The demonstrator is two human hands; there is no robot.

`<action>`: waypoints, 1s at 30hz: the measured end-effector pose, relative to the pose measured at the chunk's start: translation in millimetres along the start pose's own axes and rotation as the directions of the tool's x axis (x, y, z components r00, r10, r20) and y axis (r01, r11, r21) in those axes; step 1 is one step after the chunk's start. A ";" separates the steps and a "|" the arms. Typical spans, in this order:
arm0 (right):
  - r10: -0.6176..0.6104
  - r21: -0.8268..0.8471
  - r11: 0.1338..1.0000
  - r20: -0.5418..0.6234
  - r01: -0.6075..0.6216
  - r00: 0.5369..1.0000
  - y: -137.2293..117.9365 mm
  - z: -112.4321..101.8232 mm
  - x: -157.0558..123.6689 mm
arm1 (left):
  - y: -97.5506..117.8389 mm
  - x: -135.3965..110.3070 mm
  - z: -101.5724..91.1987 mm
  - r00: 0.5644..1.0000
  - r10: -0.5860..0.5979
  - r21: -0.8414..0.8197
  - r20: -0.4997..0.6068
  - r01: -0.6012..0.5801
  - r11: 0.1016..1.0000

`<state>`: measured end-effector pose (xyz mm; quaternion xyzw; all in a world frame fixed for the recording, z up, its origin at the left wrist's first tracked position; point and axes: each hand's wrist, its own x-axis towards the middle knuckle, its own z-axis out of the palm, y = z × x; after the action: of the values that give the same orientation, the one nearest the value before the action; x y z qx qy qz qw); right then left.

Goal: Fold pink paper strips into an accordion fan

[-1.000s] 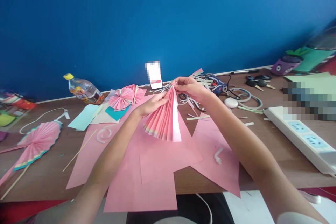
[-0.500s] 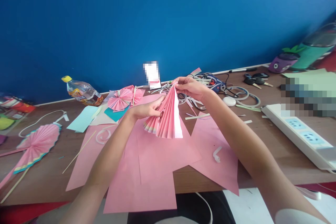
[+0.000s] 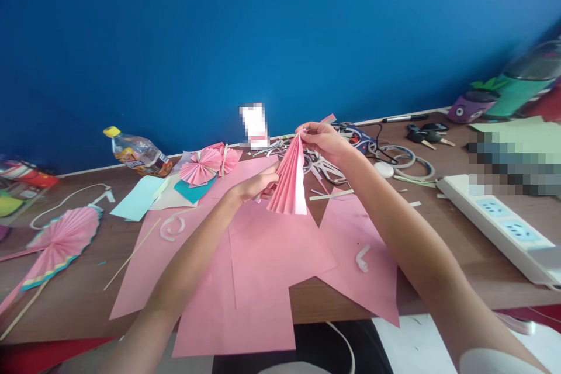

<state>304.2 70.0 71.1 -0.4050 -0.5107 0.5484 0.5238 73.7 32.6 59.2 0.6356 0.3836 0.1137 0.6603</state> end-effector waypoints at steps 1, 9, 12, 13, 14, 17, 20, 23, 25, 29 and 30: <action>-0.009 -0.010 1.000 -0.019 0.009 1.000 0.3 -0.9 1.0 | -0.2 3.5 4.9 0.999 0.030 -0.031 -0.021 -0.030 0.999; -0.017 -0.016 1.000 -0.067 0.016 0.998 3.9 -1.2 2.7 | 0.6 19.7 34.7 0.929 0.339 -0.109 -0.152 -0.356 0.928; -0.029 -0.021 0.999 -0.061 0.028 0.998 4.7 -1.0 2.1 | -5.4 20.8 37.9 0.920 0.295 -0.075 -0.257 -0.324 0.943; -0.038 -0.025 0.999 -0.055 0.036 0.998 4.9 -1.1 2.0 | -7.2 20.9 38.5 0.919 0.296 -0.076 -0.259 -0.325 0.943; -0.046 -0.028 0.999 -0.047 0.045 0.998 5.0 -1.1 2.0 | -8.7 20.8 38.9 0.921 0.302 -0.081 -0.248 -0.330 0.940; -0.058 -0.029 0.998 -0.043 0.057 0.997 4.5 0.3 2.0 | -11.1 20.8 39.7 0.922 0.310 -0.088 -0.231 -0.337 0.937; -0.055 -0.043 0.998 -0.069 0.052 0.996 2.2 3.9 1.3 | -12.0 21.2 39.9 0.923 0.303 -0.072 -0.239 -0.328 0.942; -0.061 -0.076 0.996 -0.093 0.054 0.994 -0.8 8.2 -0.3 | -12.7 20.6 40.2 0.926 0.293 -0.051 -0.238 -0.313 0.948; -0.072 -0.086 0.994 -0.104 0.063 0.992 -2.4 10.6 -1.6 | -13.0 19.4 40.8 0.928 0.284 -0.040 -0.240 -0.302 0.952; -0.085 -0.100 0.992 -0.109 0.074 0.990 -4.3 13.5 -3.2 | -13.0 17.9 42.4 0.927 0.264 -0.005 -0.265 -0.275 0.961; -0.086 -0.101 0.992 -0.108 0.076 0.990 -4.4 13.8 -3.3 | -13.0 18.2 42.6 0.929 0.259 0.004 -0.266 -0.267 0.964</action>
<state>291.8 64.6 77.2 -0.4388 -0.5226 0.4778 0.5532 109.4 10.0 36.2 0.6496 0.3777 0.2909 0.5922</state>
